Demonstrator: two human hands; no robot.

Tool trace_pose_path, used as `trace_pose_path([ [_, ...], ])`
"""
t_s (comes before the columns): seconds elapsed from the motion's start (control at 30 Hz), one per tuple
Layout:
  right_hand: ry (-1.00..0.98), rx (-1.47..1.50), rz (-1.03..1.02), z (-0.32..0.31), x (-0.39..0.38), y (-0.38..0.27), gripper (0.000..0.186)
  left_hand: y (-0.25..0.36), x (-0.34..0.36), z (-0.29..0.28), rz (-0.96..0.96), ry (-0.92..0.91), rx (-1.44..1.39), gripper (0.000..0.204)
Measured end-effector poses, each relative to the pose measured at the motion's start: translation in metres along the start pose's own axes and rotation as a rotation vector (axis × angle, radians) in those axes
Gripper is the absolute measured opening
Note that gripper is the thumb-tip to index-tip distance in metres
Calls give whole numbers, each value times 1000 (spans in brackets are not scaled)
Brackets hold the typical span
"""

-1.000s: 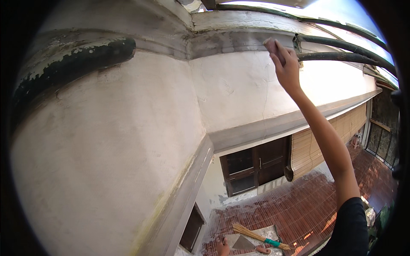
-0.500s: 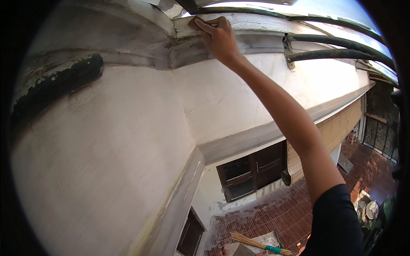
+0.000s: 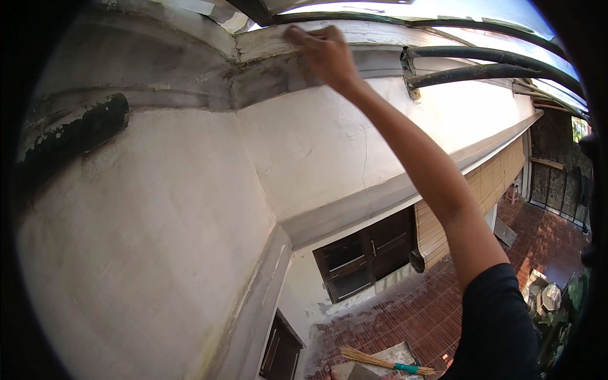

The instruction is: The person applies plaster to the upper wall and ceiling junction using a trowel, smoothing the surface with repeated strokes. The person occasionally pauses to scrape excess material from the trowel and continues smoothing the treated area.

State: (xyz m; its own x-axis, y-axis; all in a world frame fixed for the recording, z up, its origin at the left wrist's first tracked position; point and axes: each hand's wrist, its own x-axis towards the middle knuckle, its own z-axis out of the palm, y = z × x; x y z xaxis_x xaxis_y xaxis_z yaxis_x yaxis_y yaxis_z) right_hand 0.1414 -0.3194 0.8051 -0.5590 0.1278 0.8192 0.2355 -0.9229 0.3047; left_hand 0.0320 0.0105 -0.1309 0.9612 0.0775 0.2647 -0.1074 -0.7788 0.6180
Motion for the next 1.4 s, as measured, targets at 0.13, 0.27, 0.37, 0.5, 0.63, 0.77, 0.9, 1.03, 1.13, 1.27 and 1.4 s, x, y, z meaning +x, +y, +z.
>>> trace_pose_path([
  [0.13, 103, -5, 264, -53, 7, 74, 27, -3, 1, 1, -11, 5, 7, 62],
  [0.27, 74, -219, 142, -21, 6, 13, 33, -1, 3, 3, -5, -1, 4, 61],
  [0.37, 44, -23, -81, -21, 6, -13, 31, 1, 6, 5, 5, 3, 3, 60],
  [0.5, -32, -199, 252, -76, 10, 50, 28, -2, 7, 6, 7, 6, 11, 60],
  [0.63, 149, -153, 410, -53, -13, 61, 30, -3, 6, 6, 5, 3, 9, 59],
  [0.77, 109, -85, 231, -55, -29, 52, 37, -2, 4, 4, 7, 5, 6, 58],
  [0.9, 201, -111, 462, -79, -30, 90, 37, -5, 2, 4, 11, 13, 13, 58],
  [1.03, 52, -118, 79, -60, -39, 75, 36, -13, 2, 6, 29, 17, -9, 57],
  [1.13, 32, -170, 100, -52, -40, 89, 34, -21, 0, 5, 36, 21, -24, 57],
  [1.27, 208, -236, 429, -54, -33, 94, 34, -24, -9, 11, 208, 114, -11, 50],
  [1.4, 31, -82, 129, -56, -28, 84, 35, -20, -11, 14, 175, 147, 73, 47],
])
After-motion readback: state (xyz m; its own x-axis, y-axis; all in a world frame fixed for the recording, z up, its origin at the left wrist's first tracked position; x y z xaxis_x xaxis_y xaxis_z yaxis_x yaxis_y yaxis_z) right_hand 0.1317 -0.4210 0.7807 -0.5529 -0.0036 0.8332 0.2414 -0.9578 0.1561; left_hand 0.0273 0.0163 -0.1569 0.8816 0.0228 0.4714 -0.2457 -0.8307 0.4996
